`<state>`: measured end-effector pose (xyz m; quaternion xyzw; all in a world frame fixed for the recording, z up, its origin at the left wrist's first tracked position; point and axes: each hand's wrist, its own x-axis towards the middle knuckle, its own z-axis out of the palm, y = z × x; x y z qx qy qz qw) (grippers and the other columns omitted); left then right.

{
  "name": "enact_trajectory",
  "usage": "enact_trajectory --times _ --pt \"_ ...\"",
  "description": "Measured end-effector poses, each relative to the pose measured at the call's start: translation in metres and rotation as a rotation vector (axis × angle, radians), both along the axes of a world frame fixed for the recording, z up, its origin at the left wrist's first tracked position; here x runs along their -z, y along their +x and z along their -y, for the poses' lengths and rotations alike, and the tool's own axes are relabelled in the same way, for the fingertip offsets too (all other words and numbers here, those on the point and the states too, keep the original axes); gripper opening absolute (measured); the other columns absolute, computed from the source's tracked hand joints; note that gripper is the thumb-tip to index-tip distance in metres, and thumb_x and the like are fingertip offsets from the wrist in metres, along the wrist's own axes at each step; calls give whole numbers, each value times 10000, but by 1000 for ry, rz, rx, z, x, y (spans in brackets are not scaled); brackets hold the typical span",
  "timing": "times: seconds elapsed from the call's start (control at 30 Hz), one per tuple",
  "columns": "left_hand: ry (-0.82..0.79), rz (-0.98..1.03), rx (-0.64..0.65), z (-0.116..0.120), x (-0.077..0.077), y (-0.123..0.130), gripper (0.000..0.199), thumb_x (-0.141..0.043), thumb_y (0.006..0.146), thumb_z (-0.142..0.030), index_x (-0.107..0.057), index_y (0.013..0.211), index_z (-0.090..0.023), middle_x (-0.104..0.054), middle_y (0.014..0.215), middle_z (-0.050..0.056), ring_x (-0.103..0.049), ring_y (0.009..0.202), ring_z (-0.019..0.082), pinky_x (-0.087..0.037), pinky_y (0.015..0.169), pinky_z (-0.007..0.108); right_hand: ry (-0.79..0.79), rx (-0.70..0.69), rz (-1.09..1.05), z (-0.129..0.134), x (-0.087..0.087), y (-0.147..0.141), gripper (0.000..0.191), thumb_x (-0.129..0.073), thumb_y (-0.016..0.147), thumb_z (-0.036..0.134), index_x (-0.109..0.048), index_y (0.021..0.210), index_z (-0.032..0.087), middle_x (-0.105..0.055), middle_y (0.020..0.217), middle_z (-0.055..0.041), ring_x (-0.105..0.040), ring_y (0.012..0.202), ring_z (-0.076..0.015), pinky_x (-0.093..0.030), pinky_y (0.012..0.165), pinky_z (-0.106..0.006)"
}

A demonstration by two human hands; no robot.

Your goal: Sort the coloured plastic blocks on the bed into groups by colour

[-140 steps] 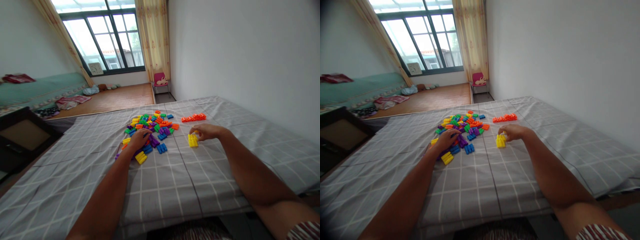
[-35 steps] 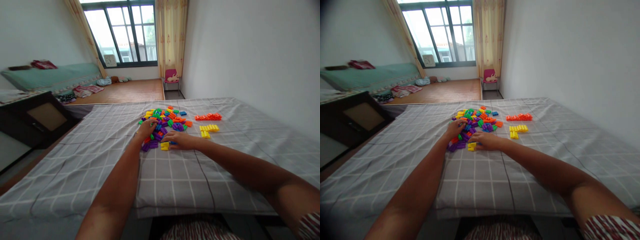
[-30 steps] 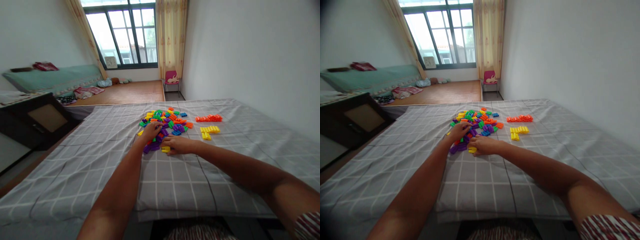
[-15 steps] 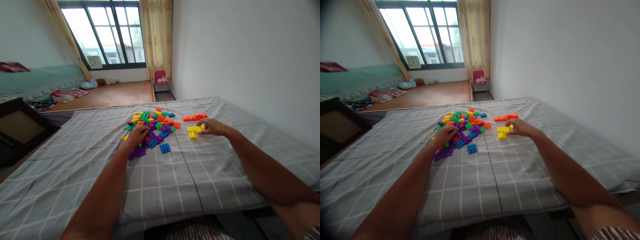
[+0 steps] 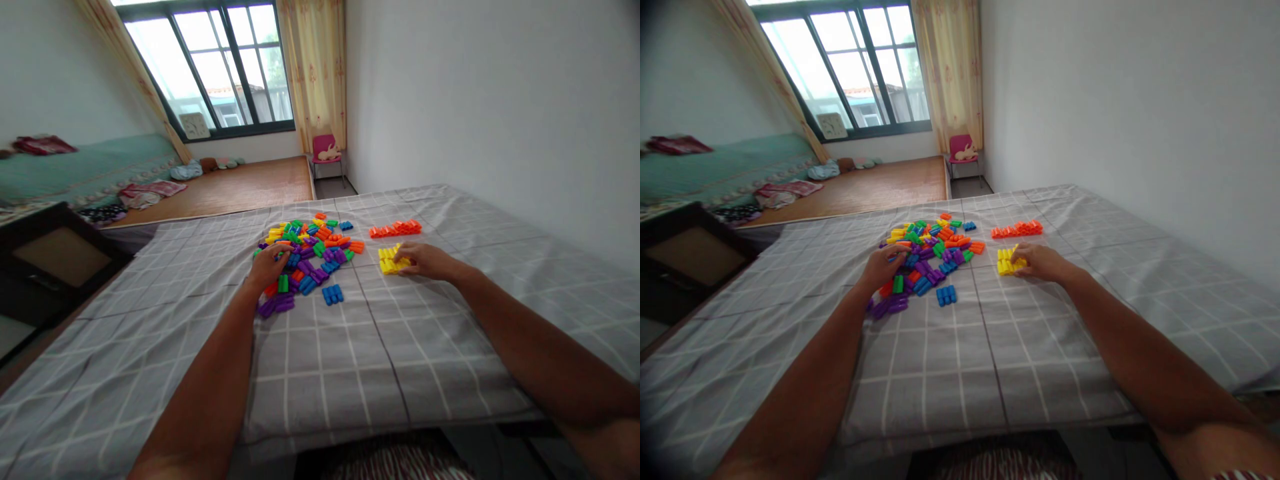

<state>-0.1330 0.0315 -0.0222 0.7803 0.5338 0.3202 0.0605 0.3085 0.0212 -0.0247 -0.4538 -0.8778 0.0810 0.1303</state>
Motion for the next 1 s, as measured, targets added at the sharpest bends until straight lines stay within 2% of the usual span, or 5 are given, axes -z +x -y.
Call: enact_trajectory --times 0.17,0.4,0.6,0.83,1.0 --pt "-2 21 5 2 -1 1 280 -482 870 -279 -707 1020 -207 -715 1073 36 -644 1012 190 -481 953 323 23 3 -6 1 4 -5 381 -684 736 417 -671 1069 232 -645 1094 -82 -632 875 -210 -484 774 -325" --pt "-52 -95 99 3 4 6 267 -499 857 -263 -710 1008 -199 -714 1040 46 -635 1011 195 -476 962 327 60 -31 -12 5 -4 -22 328 -646 785 400 -677 1053 214 -650 1106 -102 -634 889 -220 -483 782 -337" --pt "-38 -121 132 3 8 4 294 -483 834 -192 -712 1020 -198 -708 1055 49 -624 1027 201 -469 976 335 -19 -179 -87 5 -23 -76 244 -594 849 345 -670 1012 180 -693 933 -70 -603 645 -144 -468 641 -281" --pt "-7 -126 140 0 14 2 285 -477 841 -182 -711 1003 -181 -706 1046 58 -623 1019 192 -473 968 335 68 -363 3 -5 -13 -160 328 -556 848 161 -644 1160 213 -647 1193 -84 -612 1058 -208 -467 890 -314" --pt "2 -119 157 -1 16 1 287 -484 827 -160 -709 1005 -179 -706 1046 54 -619 1021 188 -471 969 331 105 -311 32 -7 -6 -178 332 -523 876 137 -648 1169 230 -639 1197 -83 -594 1082 -205 -458 892 -313"
